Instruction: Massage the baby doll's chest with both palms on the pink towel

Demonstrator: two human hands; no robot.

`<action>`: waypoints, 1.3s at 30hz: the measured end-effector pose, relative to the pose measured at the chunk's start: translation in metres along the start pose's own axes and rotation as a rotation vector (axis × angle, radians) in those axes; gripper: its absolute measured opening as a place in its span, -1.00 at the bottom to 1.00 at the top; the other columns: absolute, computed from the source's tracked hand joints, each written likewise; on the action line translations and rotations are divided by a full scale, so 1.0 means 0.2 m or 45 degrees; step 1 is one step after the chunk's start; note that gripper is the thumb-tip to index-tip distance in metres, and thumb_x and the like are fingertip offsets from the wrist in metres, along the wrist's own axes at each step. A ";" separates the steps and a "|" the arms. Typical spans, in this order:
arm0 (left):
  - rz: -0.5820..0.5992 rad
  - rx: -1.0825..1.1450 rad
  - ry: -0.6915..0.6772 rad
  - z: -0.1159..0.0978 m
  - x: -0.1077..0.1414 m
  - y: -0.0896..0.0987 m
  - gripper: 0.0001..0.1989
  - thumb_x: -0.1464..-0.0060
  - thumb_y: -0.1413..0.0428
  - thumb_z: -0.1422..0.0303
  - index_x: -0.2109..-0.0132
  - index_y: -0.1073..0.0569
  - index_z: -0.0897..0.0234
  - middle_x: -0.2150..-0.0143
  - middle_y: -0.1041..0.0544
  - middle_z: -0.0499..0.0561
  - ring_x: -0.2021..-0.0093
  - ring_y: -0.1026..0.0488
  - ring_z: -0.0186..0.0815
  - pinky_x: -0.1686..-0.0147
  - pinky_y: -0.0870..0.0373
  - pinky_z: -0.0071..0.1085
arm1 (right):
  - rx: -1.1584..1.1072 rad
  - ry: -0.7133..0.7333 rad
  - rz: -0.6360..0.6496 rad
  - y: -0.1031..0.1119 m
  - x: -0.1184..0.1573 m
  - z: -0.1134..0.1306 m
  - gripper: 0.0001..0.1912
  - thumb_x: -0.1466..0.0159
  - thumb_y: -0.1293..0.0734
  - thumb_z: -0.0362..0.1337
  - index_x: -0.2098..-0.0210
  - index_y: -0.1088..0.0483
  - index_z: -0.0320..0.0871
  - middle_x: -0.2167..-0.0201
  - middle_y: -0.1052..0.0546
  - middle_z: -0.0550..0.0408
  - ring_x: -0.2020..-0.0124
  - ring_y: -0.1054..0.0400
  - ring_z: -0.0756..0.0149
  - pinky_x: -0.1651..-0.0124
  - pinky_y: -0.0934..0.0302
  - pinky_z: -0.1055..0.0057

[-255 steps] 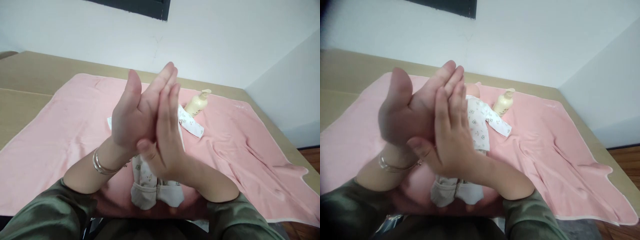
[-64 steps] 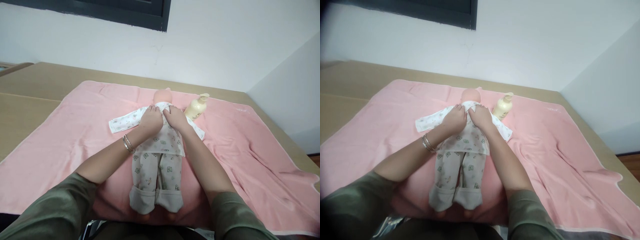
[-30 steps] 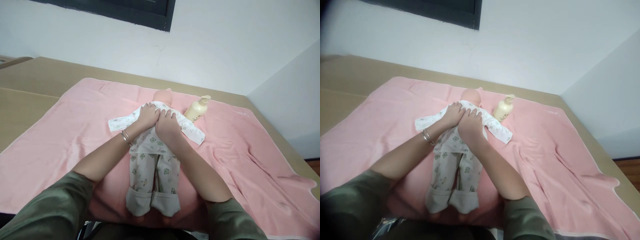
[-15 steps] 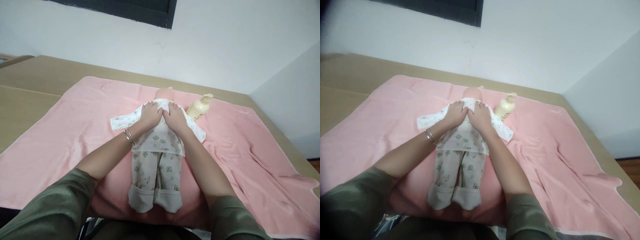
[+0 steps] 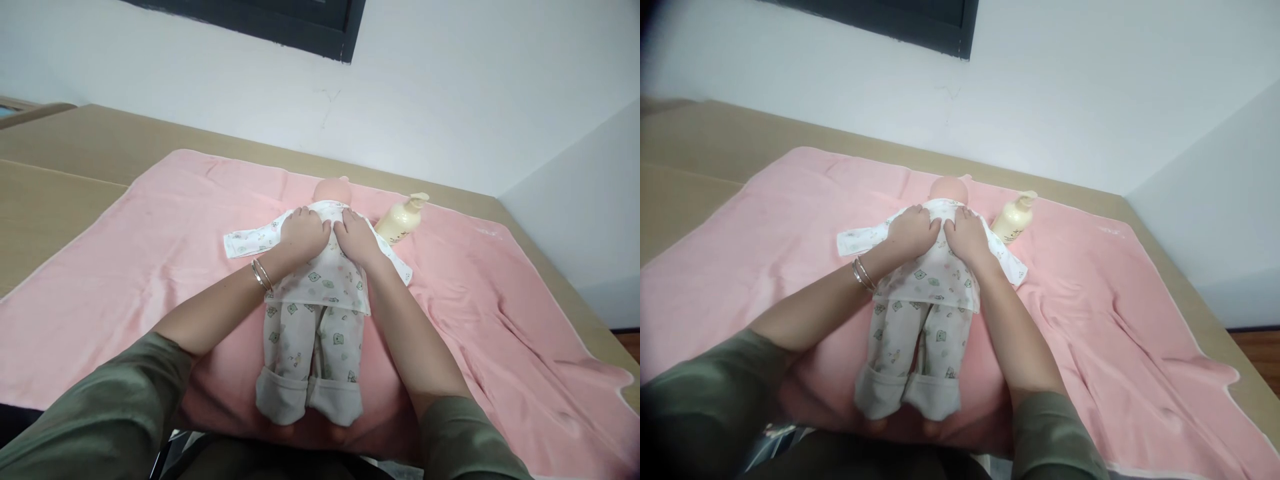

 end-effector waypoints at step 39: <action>-0.107 -0.022 -0.115 0.00 0.03 -0.04 -0.47 -0.41 0.24 0.30 -0.21 -0.43 0.59 -0.25 -0.52 0.46 -0.31 -0.43 0.10 -0.33 -0.30 -0.03 | 0.165 -0.095 0.051 0.09 0.15 0.16 -0.54 -0.48 -0.06 -0.24 -0.06 -0.48 -0.35 -0.03 -0.61 -0.43 -0.13 -0.50 -0.16 -0.14 -0.39 0.06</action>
Point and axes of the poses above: each hand's wrist, its own x-axis away from the middle knuckle, its own y-axis out of the back of the hand, z = x × y, the point moved 3 cm from there along -x, towards the middle knuckle
